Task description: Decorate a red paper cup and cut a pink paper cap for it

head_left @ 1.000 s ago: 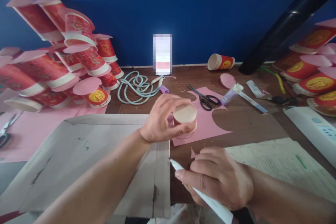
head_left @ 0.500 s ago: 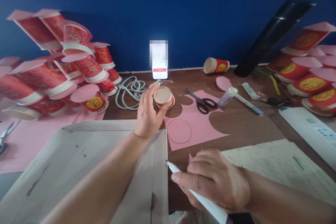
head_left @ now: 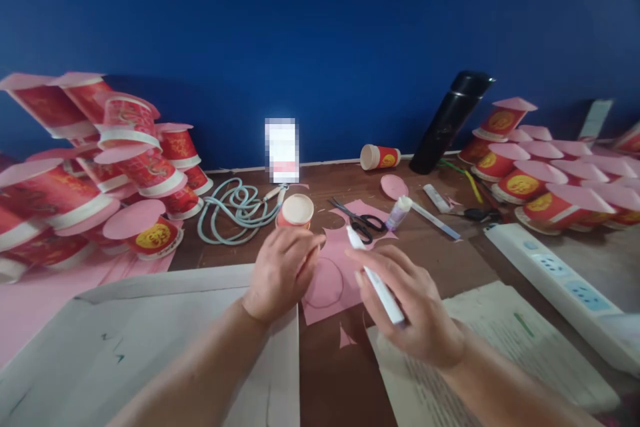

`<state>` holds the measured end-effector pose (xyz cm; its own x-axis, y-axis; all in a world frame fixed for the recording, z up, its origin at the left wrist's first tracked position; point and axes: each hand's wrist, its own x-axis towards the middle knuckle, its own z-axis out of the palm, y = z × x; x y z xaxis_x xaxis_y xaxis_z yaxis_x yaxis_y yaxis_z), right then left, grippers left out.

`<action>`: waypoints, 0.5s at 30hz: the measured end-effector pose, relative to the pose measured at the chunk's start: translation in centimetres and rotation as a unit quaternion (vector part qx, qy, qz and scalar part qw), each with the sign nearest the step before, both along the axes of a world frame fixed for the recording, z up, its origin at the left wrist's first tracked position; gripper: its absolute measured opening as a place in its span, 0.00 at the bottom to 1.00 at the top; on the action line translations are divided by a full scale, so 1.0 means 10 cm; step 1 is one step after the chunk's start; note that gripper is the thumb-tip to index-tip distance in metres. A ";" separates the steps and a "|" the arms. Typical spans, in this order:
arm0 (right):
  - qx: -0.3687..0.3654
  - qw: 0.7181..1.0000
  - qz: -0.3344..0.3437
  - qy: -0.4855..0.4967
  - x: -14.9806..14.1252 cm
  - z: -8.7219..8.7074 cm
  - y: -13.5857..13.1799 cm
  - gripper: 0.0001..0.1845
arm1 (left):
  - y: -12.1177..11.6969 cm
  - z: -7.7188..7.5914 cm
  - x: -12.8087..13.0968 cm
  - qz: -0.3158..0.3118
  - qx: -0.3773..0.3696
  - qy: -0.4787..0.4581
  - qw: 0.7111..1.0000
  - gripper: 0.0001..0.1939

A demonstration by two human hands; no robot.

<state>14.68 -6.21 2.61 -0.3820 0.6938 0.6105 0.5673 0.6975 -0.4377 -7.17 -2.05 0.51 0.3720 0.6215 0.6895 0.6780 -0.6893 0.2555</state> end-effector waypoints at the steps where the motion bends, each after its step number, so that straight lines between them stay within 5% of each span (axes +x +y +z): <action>1: -0.007 1.000 -0.028 0.002 0.02 0.00 0.03 0.25 | 0.00 -0.01 0.02 -0.029 -0.032 0.017 0.999 0.13; 8: -0.027 0.979 -0.201 -0.003 0.24 0.03 0.26 0.23 | -0.01 -0.02 0.07 0.013 -0.162 0.113 0.980 0.10; 11: -0.043 0.941 -0.335 -0.023 0.51 0.05 0.42 0.22 | -0.01 -0.03 0.07 0.040 -0.173 0.134 0.975 0.10; 15: -0.179 0.879 -0.426 -0.114 0.82 0.01 0.57 0.28 | -0.01 -0.02 0.08 0.049 -0.204 0.154 0.966 0.10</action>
